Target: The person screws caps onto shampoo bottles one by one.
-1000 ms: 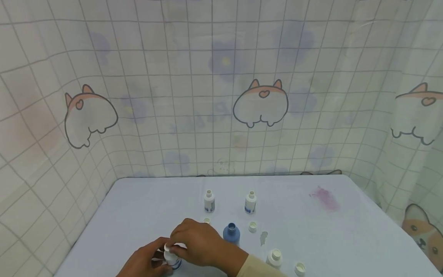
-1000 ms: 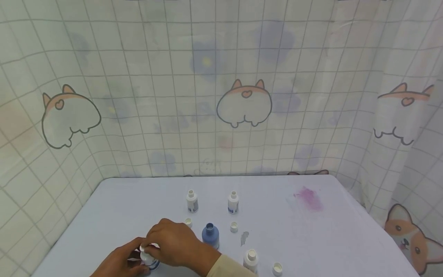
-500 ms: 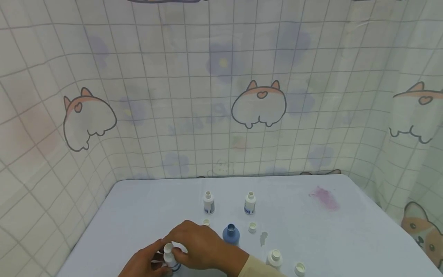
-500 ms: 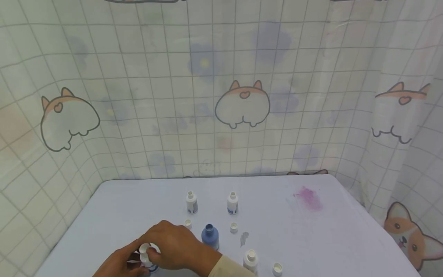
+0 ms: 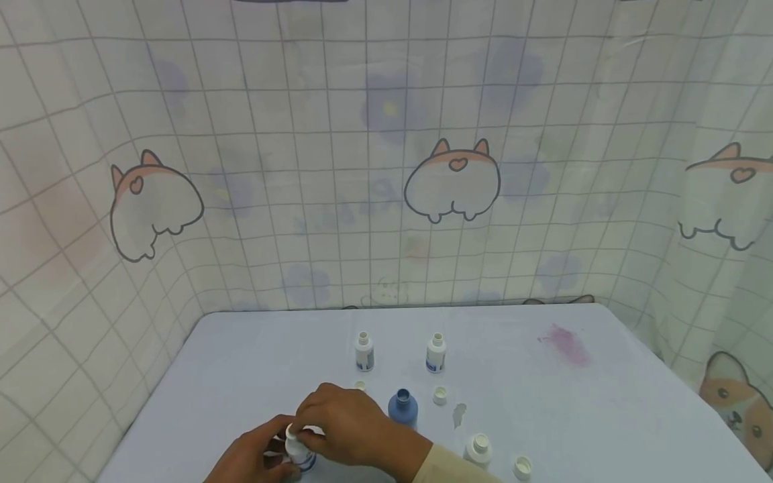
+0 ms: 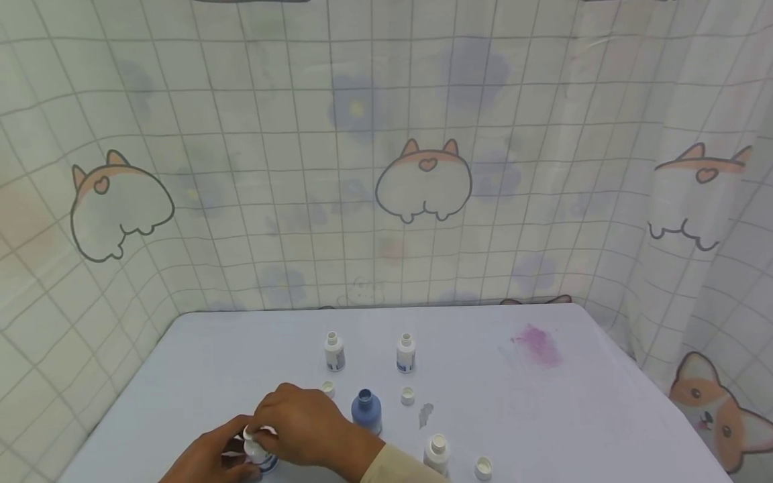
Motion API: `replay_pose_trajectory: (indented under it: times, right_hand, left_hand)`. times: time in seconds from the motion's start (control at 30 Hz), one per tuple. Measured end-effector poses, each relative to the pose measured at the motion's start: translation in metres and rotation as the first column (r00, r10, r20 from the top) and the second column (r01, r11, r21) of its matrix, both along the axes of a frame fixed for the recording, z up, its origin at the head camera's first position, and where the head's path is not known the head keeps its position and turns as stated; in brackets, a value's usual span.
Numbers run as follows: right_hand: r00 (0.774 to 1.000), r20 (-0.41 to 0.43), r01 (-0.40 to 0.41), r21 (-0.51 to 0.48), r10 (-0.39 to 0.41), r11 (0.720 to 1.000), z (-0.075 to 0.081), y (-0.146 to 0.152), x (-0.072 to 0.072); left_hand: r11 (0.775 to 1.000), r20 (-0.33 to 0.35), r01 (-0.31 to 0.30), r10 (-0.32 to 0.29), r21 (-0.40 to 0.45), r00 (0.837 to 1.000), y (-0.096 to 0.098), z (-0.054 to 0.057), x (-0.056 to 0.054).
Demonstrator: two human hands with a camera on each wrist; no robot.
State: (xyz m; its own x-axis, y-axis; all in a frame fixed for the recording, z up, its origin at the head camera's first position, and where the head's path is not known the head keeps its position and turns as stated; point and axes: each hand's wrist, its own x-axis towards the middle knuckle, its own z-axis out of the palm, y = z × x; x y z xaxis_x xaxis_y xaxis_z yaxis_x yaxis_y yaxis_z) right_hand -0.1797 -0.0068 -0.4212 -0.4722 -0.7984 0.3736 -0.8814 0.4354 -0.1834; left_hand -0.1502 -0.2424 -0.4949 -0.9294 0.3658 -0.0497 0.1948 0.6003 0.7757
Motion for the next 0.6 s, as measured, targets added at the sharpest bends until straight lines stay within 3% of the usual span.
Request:
replay_pose_trajectory:
  times: [0.13,0.33,0.6]
  right_hand:
    - [1.000,-0.001,0.027,-0.016,-0.027,1.000,-0.0029,-0.0016,0.0000]
    - [0.997,0.073,0.038,-0.017,-0.036,0.999,-0.0071,-0.0028,-0.0009]
    - [0.996,0.072,-0.047,0.013,0.046,0.999,-0.0071,0.0009,-0.0025]
  left_hand:
    - [1.000,0.010,-0.009,0.009,-0.010,1.000,0.0005,0.0023,-0.0002]
    - [1.000,0.022,-0.014,0.014,-0.006,1.000,0.0008,0.0024,-0.0008]
    - [1.000,0.021,0.011,-0.012,0.023,1.000,-0.0011,0.0005,-0.0002]
